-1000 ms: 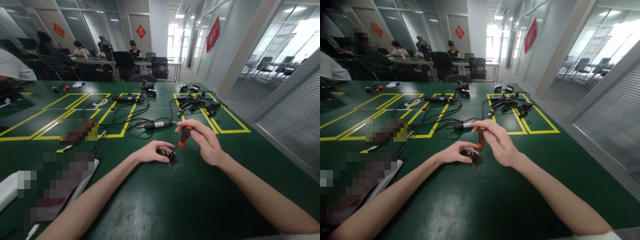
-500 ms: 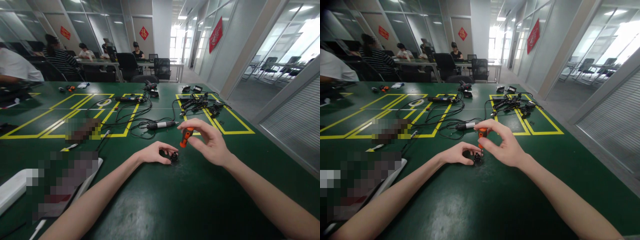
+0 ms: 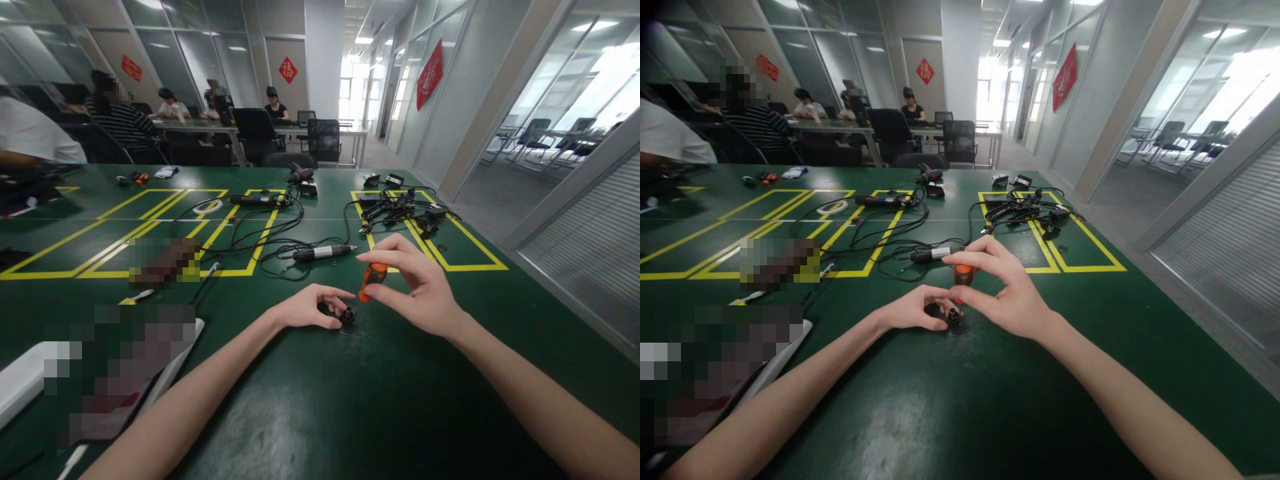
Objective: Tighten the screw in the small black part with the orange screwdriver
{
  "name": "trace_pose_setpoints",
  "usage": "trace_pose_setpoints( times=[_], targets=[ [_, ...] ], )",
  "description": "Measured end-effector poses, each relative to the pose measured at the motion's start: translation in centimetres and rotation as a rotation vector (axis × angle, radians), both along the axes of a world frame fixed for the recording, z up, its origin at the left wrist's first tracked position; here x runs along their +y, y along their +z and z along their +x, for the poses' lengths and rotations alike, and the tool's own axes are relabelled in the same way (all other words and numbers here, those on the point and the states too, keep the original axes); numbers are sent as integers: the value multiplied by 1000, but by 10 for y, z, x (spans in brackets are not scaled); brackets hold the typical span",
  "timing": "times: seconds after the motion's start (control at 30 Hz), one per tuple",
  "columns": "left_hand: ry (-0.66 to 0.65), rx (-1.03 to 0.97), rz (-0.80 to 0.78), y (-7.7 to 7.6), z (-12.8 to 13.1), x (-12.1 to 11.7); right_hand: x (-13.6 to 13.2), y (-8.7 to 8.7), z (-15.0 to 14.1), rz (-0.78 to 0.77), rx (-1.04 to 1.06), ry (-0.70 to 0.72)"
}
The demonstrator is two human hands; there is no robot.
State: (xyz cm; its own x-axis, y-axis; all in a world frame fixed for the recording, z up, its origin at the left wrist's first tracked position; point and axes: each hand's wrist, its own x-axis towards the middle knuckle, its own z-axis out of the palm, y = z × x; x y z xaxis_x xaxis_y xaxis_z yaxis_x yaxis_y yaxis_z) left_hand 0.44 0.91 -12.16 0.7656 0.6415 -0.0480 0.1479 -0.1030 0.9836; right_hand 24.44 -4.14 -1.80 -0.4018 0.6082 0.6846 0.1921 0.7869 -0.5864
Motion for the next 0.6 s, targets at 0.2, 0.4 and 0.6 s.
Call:
trace_pose_setpoints(
  times=[0.2, 0.4, 0.6],
  targets=[
    [72, 9, -1, -4, 2, 0, -4, -2, -1, -96, -7, 33],
    [48, 44, 10, -2, 0, 0, -2, -2, -3, -29, 32, -13],
    [6, 58, 54, 2, 2, -3, -4, 0, 0, -107, -23, 15]
  ],
)
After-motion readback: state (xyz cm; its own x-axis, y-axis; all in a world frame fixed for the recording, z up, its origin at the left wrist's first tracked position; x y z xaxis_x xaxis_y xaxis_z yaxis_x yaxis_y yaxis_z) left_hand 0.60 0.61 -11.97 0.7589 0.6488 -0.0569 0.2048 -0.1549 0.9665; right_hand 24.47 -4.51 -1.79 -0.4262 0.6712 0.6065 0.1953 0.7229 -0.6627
